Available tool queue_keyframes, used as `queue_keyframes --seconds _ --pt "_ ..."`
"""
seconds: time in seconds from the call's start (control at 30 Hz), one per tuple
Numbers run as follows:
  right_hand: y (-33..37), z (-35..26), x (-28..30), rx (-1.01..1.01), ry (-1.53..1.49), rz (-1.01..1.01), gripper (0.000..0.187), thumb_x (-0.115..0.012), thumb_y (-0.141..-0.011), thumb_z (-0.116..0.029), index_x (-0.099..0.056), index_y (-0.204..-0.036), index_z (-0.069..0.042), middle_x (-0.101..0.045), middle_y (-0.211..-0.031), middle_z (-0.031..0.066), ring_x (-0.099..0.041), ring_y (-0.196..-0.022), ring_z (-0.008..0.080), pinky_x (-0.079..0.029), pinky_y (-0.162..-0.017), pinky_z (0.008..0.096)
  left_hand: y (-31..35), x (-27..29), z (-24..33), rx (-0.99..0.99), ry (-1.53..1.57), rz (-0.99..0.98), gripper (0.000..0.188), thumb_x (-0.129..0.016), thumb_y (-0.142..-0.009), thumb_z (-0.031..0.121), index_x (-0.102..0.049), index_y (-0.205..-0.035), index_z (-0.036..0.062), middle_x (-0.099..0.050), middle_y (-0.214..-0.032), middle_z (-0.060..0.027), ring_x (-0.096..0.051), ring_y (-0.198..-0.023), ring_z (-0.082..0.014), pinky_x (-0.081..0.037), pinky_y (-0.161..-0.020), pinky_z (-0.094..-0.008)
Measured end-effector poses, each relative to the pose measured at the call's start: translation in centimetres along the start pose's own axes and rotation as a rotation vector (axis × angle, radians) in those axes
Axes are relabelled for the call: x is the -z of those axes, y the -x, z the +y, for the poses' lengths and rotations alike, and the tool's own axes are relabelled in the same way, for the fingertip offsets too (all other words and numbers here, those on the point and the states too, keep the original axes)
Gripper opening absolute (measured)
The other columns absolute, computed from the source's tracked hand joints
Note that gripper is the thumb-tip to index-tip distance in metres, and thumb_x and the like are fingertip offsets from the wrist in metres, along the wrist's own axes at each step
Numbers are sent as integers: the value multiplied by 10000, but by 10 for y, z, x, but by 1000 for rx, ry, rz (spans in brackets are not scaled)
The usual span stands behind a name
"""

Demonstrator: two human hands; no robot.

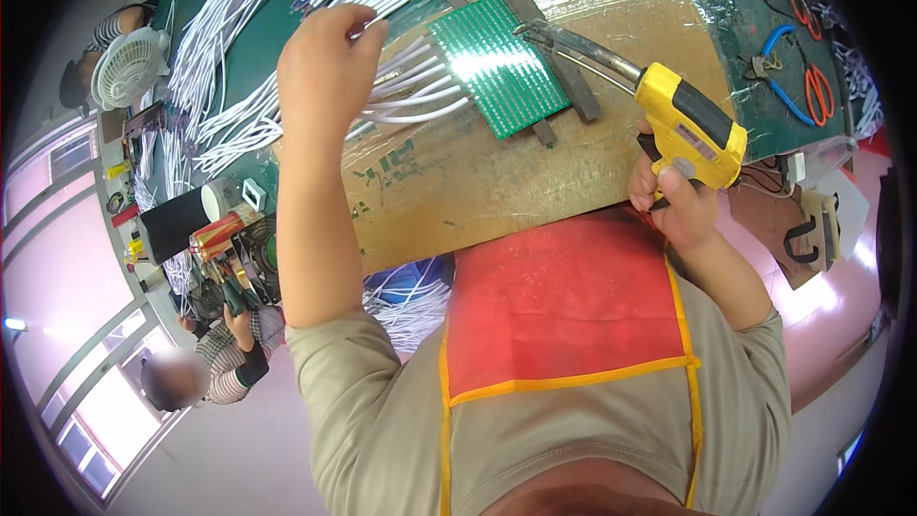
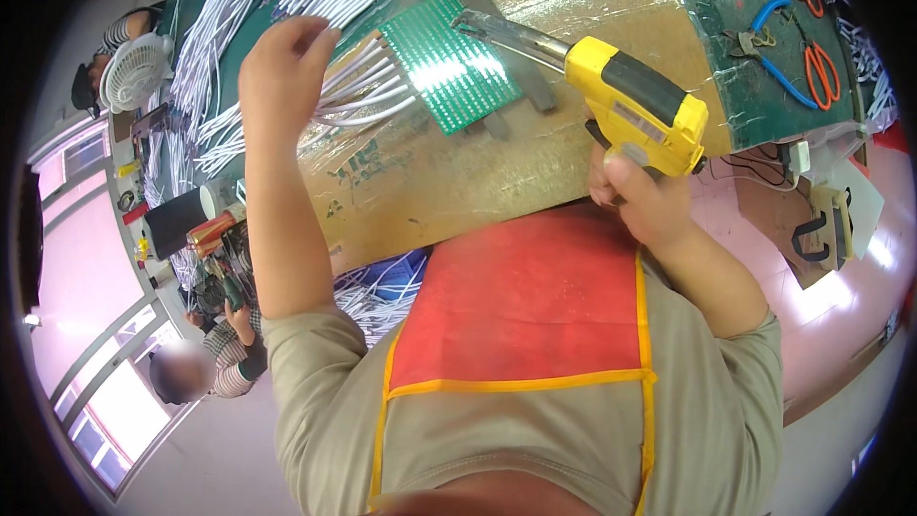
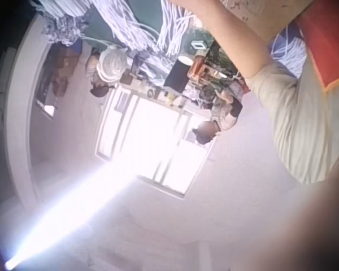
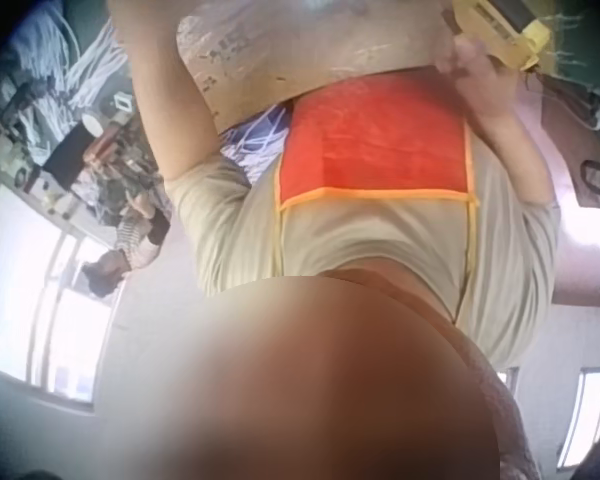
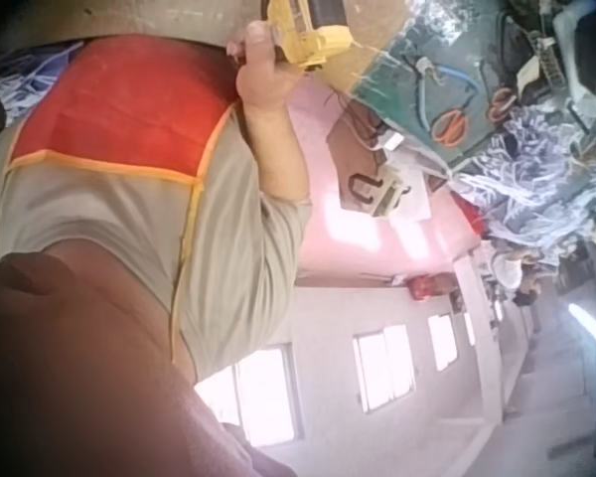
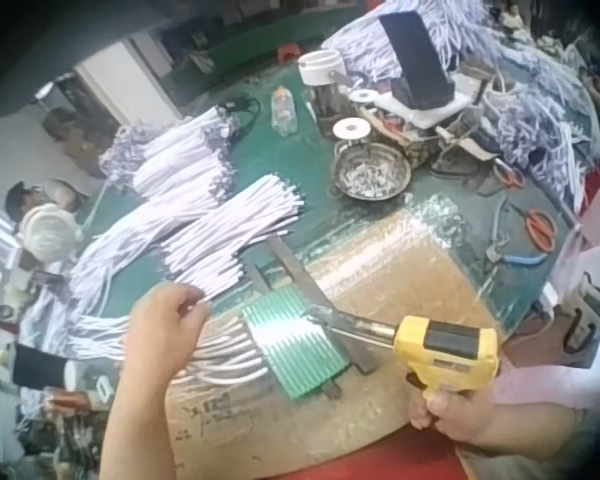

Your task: The person solders bundles of white wires onto a green circuit board using a soldering iron and solder from a spool.

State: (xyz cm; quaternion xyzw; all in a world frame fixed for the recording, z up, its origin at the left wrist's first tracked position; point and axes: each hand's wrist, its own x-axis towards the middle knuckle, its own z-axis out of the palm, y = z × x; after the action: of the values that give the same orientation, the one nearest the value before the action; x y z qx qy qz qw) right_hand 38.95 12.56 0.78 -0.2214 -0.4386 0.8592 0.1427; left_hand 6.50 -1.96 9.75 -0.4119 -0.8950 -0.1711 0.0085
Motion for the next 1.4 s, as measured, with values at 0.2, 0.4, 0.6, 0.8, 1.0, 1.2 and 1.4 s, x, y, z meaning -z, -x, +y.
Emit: queue_keyframes --seconds 0.2,0.4,0.6,0.8,1.0,1.2,1.4 --pt "-2 2 -2 2 8 4 619 -663 -879 -289 -431 -1371 6 -495 -756 46 -492 -591 137 -431 -546 279 -51 -45 -35 -46 -111 -225 248 -677 -864 256 -726 -1023 72 -709 -988 -144 -673 -929 -300 -514 -834 -392" --pt "-1 3 -1 17 -3 8 618 -655 -884 -285 -427 -1373 16 -492 -757 46 -490 -594 134 -431 -555 278 -49 -55 -40 -167 -162 -174 213 -658 -889 237 -698 -981 49 -675 -979 -169 -655 -907 -333 -506 -832 -416" --pt "-2 1 -3 48 9 -9 627 -654 -890 -309 -425 -1373 20 -486 -746 42 -482 -590 130 -426 -551 272 -6 -4 -18 -7 507 363 111 -718 -866 81 -678 -960 40 -667 -885 -58 -619 -764 -140 -500 -706 -265" --pt "0 2 -2 31 43 29 663 -671 -880 -351 -425 -1366 27 -481 -733 40 -475 -579 127 -421 -539 269 71 23 37 -422 194 337 209 -785 -744 -26 -697 -918 47 -661 -882 -73 -618 -745 -174 -510 -647 -317" --pt "2 3 -4 54 66 2 668 -685 -873 -371 -438 -1347 30 -479 -723 38 -474 -574 130 -412 -536 269 107 -14 44 -168 144 55 111 -702 -833 89 -684 -941 71 -647 -826 -105 -617 -744 -307 -485 -672 -398" --pt "11 7 -2 -8 92 -58 638 -686 -890 -363 -444 -1354 2 -475 -724 49 -460 -595 133 -403 -555 277 109 -30 46 -58 42 -38 142 -653 -915 176 -694 -982 58 -680 -842 -168 -650 -798 -369 -497 -695 -427" --pt "12 9 -2 3 73 -48 628 -683 -895 -354 -444 -1362 -9 -472 -736 49 -446 -617 131 -398 -569 275 107 -34 47 -80 -21 -24 101 -660 -874 136 -685 -943 66 -668 -805 -130 -643 -753 -339 -499 -670 -444"
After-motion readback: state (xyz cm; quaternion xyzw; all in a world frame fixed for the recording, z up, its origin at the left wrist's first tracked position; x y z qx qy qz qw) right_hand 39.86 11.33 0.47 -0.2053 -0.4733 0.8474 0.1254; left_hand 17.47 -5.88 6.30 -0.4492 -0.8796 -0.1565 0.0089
